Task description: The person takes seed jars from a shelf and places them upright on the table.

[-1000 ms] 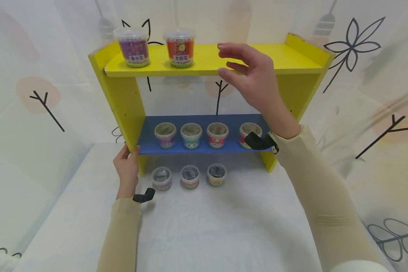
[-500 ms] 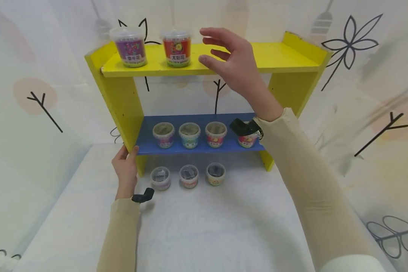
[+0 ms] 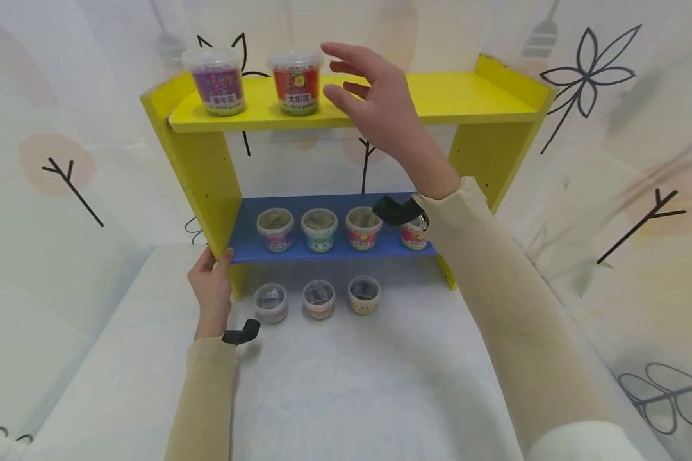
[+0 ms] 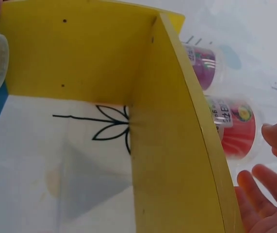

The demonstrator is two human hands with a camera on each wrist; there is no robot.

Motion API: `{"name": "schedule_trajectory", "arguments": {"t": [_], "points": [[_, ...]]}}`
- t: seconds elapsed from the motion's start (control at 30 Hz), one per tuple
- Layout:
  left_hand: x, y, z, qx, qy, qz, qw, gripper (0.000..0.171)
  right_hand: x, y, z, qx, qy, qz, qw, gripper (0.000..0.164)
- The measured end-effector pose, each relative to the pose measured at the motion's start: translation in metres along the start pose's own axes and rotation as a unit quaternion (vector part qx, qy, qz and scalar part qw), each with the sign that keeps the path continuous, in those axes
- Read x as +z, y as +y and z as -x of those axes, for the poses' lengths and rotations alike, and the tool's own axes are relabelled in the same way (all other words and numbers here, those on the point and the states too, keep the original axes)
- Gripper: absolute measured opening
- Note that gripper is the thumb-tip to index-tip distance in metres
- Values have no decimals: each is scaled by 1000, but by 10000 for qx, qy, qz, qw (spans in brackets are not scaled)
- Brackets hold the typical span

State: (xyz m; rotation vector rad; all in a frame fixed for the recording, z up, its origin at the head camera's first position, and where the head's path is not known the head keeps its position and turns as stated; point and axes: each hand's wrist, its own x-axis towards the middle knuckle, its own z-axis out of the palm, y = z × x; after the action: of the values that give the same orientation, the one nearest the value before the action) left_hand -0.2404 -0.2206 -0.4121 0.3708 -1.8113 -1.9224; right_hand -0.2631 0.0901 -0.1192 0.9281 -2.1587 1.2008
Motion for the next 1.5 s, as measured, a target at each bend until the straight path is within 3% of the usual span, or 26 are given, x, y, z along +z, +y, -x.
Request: {"name": "schedule_trajectory", "arguments": {"t": [0.17, 0.4, 0.7, 0.93, 1.5], "points": [[-2, 0, 1, -13, 19, -31, 10000, 44, 6, -4, -9, -29, -170, 253, 9995, 53], [-2, -1, 1, -16, -19, -29, 10000, 46, 10, -11, -14, 253, -200, 470, 9984, 49], [-2, -2, 2, 59, 18, -198, 9998, 46, 16, -14, -15, 343, 141, -103, 9993, 36], [-1, -1, 2, -3, -26, 0, 10000, 44, 15, -14, -13, 467, 282, -488, 9973, 29], [-1, 1, 2, 91, -90, -137, 9998, 45, 11, -14, -1, 301, 457, -1154, 9918, 25]]}}
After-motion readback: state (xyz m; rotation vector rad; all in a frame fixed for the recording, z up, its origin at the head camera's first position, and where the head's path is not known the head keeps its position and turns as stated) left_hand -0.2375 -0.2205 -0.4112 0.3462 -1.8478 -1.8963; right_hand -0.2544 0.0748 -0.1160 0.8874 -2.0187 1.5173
